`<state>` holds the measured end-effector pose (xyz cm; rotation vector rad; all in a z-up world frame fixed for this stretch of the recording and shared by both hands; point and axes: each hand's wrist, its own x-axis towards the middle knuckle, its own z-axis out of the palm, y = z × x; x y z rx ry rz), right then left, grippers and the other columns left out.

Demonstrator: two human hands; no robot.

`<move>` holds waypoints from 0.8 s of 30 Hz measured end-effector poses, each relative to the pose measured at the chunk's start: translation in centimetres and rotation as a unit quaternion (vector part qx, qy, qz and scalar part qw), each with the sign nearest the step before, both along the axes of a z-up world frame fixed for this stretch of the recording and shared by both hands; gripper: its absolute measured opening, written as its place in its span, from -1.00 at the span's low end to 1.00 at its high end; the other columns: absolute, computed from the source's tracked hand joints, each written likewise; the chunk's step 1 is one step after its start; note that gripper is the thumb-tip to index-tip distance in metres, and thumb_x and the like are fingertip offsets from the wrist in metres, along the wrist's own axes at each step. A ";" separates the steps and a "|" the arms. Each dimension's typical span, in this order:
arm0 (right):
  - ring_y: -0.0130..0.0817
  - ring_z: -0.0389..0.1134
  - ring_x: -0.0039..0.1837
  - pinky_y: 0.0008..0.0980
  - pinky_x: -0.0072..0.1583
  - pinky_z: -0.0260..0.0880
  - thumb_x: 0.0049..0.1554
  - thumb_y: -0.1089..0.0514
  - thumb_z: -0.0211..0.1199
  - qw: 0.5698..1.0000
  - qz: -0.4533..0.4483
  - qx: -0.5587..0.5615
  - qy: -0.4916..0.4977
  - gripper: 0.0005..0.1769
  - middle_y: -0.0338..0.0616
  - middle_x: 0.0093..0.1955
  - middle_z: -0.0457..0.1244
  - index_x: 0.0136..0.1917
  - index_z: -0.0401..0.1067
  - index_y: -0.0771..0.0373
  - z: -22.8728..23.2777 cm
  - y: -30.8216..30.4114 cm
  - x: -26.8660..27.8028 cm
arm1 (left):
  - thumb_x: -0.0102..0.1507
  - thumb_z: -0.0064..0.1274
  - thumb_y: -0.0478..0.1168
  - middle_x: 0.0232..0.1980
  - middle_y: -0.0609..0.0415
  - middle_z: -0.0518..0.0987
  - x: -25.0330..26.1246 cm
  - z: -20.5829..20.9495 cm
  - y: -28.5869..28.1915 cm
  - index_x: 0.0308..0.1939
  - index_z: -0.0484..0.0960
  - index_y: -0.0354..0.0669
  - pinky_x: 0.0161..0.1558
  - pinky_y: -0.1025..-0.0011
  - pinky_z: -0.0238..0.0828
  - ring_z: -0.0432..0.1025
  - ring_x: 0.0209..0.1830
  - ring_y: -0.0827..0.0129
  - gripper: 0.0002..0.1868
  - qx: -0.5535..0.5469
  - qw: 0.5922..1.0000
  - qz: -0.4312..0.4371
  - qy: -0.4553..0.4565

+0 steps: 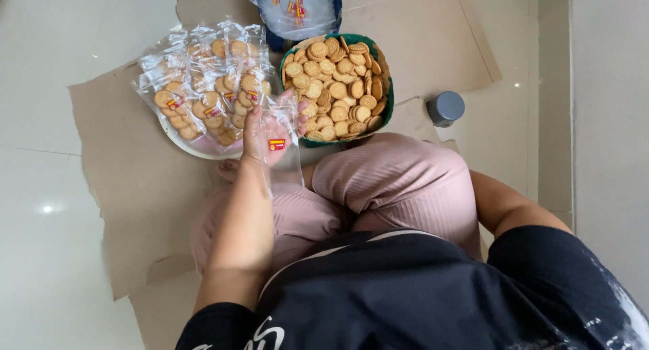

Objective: The person picks up cookies from a container by hand and places them into small plastic bags, then places the filled bags onto a plate.

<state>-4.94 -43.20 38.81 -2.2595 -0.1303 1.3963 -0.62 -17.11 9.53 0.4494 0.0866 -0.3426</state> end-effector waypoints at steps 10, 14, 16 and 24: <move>-0.23 0.38 0.20 -0.36 0.33 0.31 0.26 0.14 0.07 0.997 0.010 -0.024 -0.069 -0.60 -0.13 0.14 0.41 0.34 0.48 0.09 -3.6 -4.3 -0.2 | 0.08 0.07 0.42 0.41 -0.25 0.46 -1.5 -0.3 2.0 0.52 0.32 0.06 0.19 0.02 0.55 0.54 0.19 -0.04 0.01 0.015 0.998 0.051 0.031; -0.22 0.38 0.20 -0.34 0.33 0.32 0.26 0.13 0.08 0.995 -0.004 -0.045 -0.089 -0.60 -0.13 0.14 0.41 0.33 0.49 0.09 -7.2 -8.0 1.0 | 0.06 0.04 0.48 0.40 -0.26 0.46 -0.4 -0.8 2.1 0.50 0.34 0.08 0.24 -0.02 0.50 0.52 0.21 -0.07 0.02 0.014 0.997 0.065 0.039; -0.21 0.38 0.20 -0.33 0.32 0.32 0.26 0.12 0.09 0.994 -0.009 -0.051 -0.094 -0.60 -0.12 0.14 0.41 0.33 0.49 0.09 -11.7 -12.2 2.4 | 0.07 0.00 0.51 0.39 -0.27 0.47 0.2 -1.1 2.1 0.48 0.36 0.07 0.27 -0.03 0.48 0.51 0.22 -0.08 0.02 0.026 0.997 0.065 0.038; -0.18 0.39 0.20 -0.28 0.31 0.34 0.25 0.09 0.11 0.986 -0.010 -0.083 -0.144 -0.61 -0.12 0.15 0.41 0.32 0.50 0.08 -20.3 -21.2 2.2 | 0.05 0.03 0.51 0.44 -0.22 0.47 2.3 1.3 1.1 0.42 0.45 0.07 0.37 -0.12 0.40 0.46 0.35 -0.13 -0.01 -0.073 0.994 0.085 0.004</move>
